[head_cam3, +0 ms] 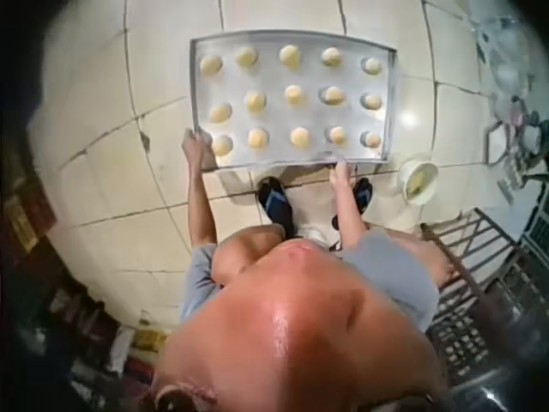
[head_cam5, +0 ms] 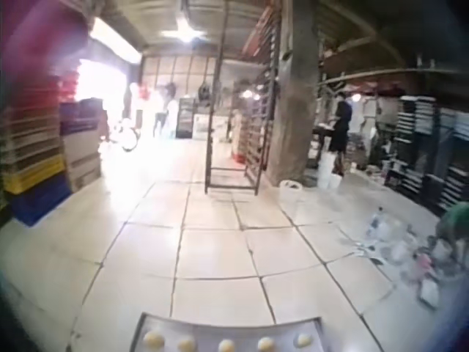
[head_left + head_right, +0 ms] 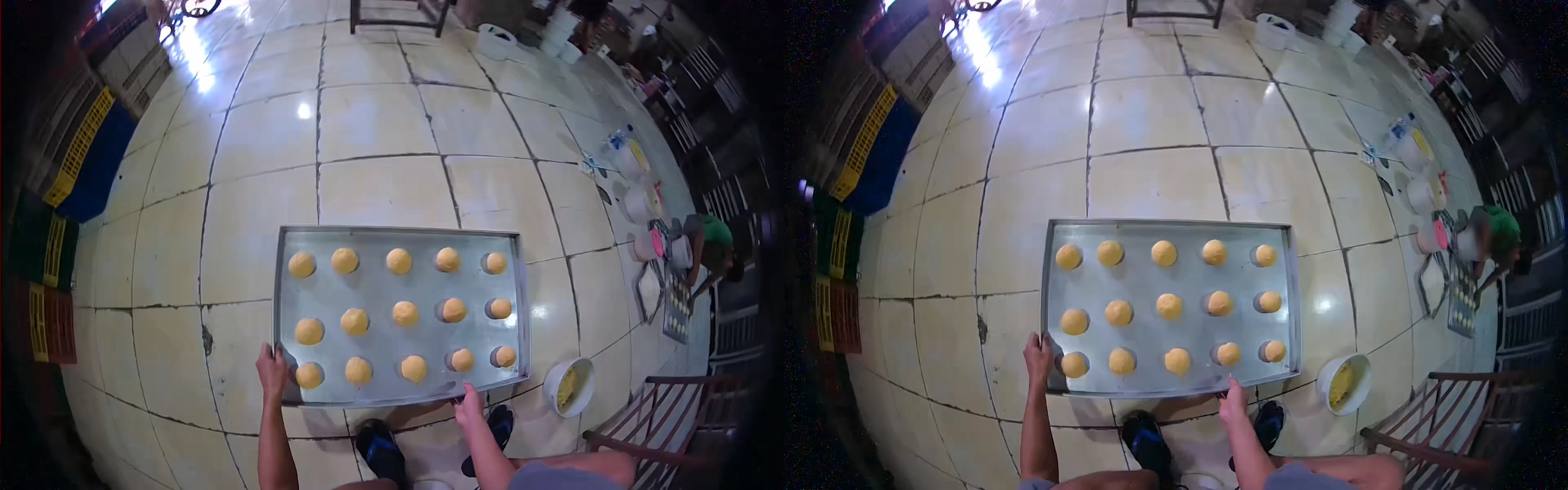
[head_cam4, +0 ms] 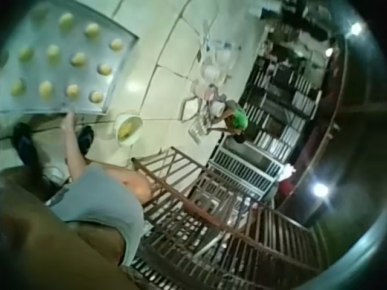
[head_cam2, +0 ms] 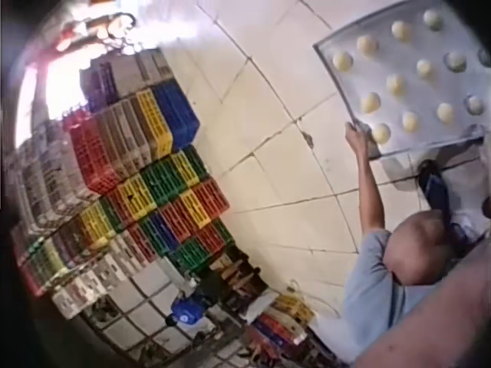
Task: Mixing dough and rolling it into small balls on a baking tray.
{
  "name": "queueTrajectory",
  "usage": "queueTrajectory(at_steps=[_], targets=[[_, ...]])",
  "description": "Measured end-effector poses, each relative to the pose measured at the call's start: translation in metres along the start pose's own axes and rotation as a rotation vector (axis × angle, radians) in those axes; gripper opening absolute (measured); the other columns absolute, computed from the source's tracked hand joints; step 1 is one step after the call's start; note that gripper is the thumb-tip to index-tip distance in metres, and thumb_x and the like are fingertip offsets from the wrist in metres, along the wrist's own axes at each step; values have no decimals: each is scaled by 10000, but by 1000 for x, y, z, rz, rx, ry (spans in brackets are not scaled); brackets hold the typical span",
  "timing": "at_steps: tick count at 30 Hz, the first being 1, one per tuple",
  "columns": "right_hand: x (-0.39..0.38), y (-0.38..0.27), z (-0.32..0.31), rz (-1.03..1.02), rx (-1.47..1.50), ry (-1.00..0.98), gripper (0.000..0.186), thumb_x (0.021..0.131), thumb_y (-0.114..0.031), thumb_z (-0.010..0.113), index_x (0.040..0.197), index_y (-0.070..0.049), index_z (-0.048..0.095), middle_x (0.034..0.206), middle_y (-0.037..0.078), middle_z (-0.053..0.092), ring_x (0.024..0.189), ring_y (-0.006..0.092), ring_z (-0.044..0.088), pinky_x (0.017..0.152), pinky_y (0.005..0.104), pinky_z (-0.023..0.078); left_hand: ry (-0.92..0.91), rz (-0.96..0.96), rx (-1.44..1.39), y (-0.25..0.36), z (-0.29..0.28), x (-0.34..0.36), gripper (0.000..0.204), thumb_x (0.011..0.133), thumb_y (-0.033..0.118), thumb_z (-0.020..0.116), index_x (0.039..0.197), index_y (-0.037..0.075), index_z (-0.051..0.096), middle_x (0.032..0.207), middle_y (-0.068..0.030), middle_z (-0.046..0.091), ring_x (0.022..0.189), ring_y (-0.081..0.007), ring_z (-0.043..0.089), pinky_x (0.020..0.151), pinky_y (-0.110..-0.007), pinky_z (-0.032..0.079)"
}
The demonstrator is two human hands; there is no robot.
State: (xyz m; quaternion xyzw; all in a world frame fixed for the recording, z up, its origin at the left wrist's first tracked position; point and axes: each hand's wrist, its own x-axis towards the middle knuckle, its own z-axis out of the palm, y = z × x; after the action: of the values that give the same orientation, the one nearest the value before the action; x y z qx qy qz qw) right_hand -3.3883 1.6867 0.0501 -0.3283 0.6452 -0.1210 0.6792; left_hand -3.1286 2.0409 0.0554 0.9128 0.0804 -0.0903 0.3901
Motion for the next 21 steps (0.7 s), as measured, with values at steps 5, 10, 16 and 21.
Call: queueTrajectory(at_steps=[5, 10, 16, 21], targets=[[-2, 0, -3, -17, 146, -218, 237, 848, -123, 601, 1066, -31, 585, 964, 103, 629, 828, 156, 569, 660, 263, 481, 130, 33, 50, 17, -8, -8, 259, 943, 213, 528, 894, -38, 566, 674, -181, 563, 566, -305, 469, 582, -427, 423], [-39, -11, 1, -88, 311, -387, 239, 833, -84, 589, 1067, -33, 591, 950, 92, 639, 807, 157, 584, 664, 262, 489, 109, 89, -15, 3, -61, -31, 314, 954, 255, 520, 906, -49, 580, 683, -174, 571, 577, -281, 480, 586, -409, 431], [-105, -37, -5, -260, 534, -548, 253, 815, -37, 575, 1067, -35, 598, 934, 80, 651, 783, 158, 602, 670, 261, 500, 23, 206, -96, -7, -128, -32, 381, 966, 306, 510, 921, -62, 597, 693, -166, 581, 590, -251, 493, 590, -388, 440], [-131, -51, -36, -383, 639, -746, 273, 801, 2, 564, 1068, -37, 604, 920, 69, 661, 762, 159, 617, 674, 260, 508, 20, 235, -145, 40, -169, -30, 438, 977, 348, 502, 933, -74, 612, 701, -160, 589, 600, -226, 504, 594, -371, 448]])
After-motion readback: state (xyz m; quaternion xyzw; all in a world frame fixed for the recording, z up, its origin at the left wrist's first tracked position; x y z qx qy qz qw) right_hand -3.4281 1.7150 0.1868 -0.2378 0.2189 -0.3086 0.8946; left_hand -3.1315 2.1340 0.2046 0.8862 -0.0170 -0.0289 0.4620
